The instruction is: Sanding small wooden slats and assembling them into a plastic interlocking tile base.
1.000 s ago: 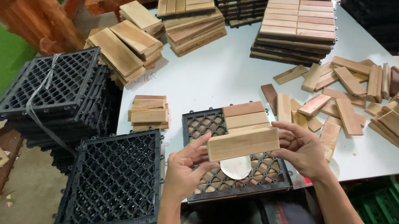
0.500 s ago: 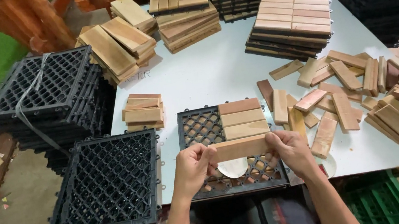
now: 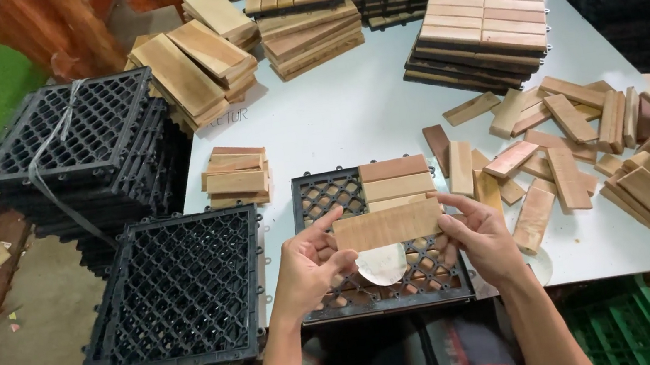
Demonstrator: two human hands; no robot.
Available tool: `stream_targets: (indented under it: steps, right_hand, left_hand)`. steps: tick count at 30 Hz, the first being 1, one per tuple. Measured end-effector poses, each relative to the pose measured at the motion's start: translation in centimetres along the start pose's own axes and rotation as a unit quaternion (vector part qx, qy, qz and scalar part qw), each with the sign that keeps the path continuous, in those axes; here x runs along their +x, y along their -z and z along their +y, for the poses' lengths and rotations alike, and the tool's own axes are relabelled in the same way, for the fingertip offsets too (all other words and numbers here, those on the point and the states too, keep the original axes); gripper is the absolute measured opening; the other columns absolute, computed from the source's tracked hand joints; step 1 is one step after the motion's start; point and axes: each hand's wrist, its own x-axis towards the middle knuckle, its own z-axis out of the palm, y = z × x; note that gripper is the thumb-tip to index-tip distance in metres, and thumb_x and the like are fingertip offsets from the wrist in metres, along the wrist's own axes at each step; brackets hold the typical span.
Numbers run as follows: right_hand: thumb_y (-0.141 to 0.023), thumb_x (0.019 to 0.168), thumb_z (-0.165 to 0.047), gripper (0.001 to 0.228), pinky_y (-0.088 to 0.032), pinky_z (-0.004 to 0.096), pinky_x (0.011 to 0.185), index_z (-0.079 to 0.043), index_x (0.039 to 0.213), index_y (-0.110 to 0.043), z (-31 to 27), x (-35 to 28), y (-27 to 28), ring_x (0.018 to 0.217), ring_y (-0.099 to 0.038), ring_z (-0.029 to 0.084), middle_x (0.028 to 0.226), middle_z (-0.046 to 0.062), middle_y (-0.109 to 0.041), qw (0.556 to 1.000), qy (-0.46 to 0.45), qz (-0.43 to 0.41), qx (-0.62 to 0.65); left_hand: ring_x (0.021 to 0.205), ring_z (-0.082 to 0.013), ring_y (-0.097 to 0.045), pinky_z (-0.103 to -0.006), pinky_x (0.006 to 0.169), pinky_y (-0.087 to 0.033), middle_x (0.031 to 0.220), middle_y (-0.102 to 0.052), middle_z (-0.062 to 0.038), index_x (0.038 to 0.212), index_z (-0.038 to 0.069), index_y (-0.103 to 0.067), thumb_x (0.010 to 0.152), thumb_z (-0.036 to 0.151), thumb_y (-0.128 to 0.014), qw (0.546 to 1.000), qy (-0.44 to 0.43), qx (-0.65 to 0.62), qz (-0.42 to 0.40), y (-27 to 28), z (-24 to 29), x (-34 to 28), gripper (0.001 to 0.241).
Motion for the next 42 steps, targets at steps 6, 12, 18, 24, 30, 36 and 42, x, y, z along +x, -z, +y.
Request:
stream_targets:
  steps: [6, 12, 18, 24, 30, 36, 42]
  right_hand:
    - [-0.078, 0.070, 0.014, 0.068, -0.064, 0.036, 0.051, 0.012, 0.134, -0.056, 2.1, 0.1, 2.4, 0.052, -0.075, 0.023, 0.068, 0.019, -0.069, 0.996, 0.072, -0.049, 0.023]
    - [-0.064, 0.099, -0.017, 0.038, -0.037, 0.023, 0.031, -0.002, 0.064, -0.063, 0.4, -0.4, 0.0, 0.028, -0.043, 0.012, 0.040, 0.009, -0.051, 0.992, 0.018, 0.059, -0.106]
    - [-0.082, 0.091, -0.029, 0.038, -0.050, 0.030, 0.045, 0.002, 0.071, -0.073, 3.6, -1.3, 1.6, 0.042, -0.064, 0.021, 0.056, 0.018, -0.067, 0.960, -0.151, 0.171, -0.162]
    - [-0.082, 0.092, -0.030, 0.041, -0.047, 0.031, 0.040, 0.009, 0.088, -0.068, 6.1, -2.0, 4.8, 0.043, -0.054, 0.016, 0.061, 0.014, -0.061, 0.935, -0.201, 0.258, -0.134]
    - [-0.078, 0.092, -0.028, 0.040, -0.041, 0.033, 0.034, 0.011, 0.087, -0.067, 7.6, -0.9, 5.1, 0.038, -0.050, 0.019, 0.059, 0.014, -0.057, 0.922, -0.230, 0.283, -0.130]
    - [-0.069, 0.100, -0.028, 0.029, -0.027, 0.022, 0.038, -0.004, 0.082, -0.064, 6.2, -1.3, 5.2, 0.046, -0.041, 0.008, 0.063, 0.001, -0.053, 0.928, -0.261, 0.263, -0.040]
    - [-0.064, 0.096, -0.039, 0.045, -0.054, 0.029, 0.071, -0.007, 0.068, -0.077, 4.6, -0.4, 2.1, 0.052, -0.064, 0.011, 0.050, 0.004, -0.068, 0.862, -0.257, 0.239, -0.366]
  left_hand:
    - [0.070, -0.0161, -0.075, -0.0342, 0.067, -0.068, 0.083, -0.076, -0.020, 0.138, -0.003, -0.060, 0.073, 0.012, -0.091, 1.000, 0.002, -0.016, -0.025, 0.0, 1.0, 0.3, 0.073]
    - [0.038, -0.0178, -0.065, -0.0268, 0.030, -0.052, 0.045, -0.065, -0.014, 0.070, 0.003, -0.076, 0.098, 0.046, -0.070, 0.984, 0.137, 0.108, 0.048, -2.0, -0.2, 0.8, 0.052]
    - [0.047, -0.0170, -0.069, -0.0240, 0.045, -0.054, 0.054, -0.068, -0.014, 0.102, 0.005, -0.075, 0.089, 0.024, -0.075, 0.954, 0.234, 0.170, 0.077, -3.7, -5.9, 2.3, 0.023]
    - [0.079, -0.0299, -0.075, -0.0398, 0.076, -0.061, 0.115, -0.071, -0.025, 0.119, -0.007, -0.067, 0.076, 0.017, -0.088, 0.934, 0.083, 0.331, 0.103, -6.8, -9.6, 1.8, 0.054]
    - [0.131, -0.0485, -0.053, -0.0571, 0.109, -0.046, 0.144, -0.046, -0.035, 0.145, -0.014, -0.042, 0.082, 0.028, -0.085, 0.918, 0.094, 0.369, 0.113, -7.9, -5.2, 2.1, 0.087]
    - [0.145, -0.0444, -0.033, -0.0538, 0.113, -0.038, 0.156, -0.036, -0.027, 0.143, 0.006, -0.048, 0.072, 0.060, -0.089, 0.782, 0.049, 0.621, 0.037, -4.2, -15.3, -0.4, 0.097]
    - [0.136, -0.0402, -0.047, -0.0500, 0.110, -0.044, 0.143, -0.055, -0.027, 0.109, -0.003, -0.072, 0.091, 0.019, -0.067, 0.681, 0.098, 0.703, 0.178, -3.3, -11.0, -1.3, 0.029]
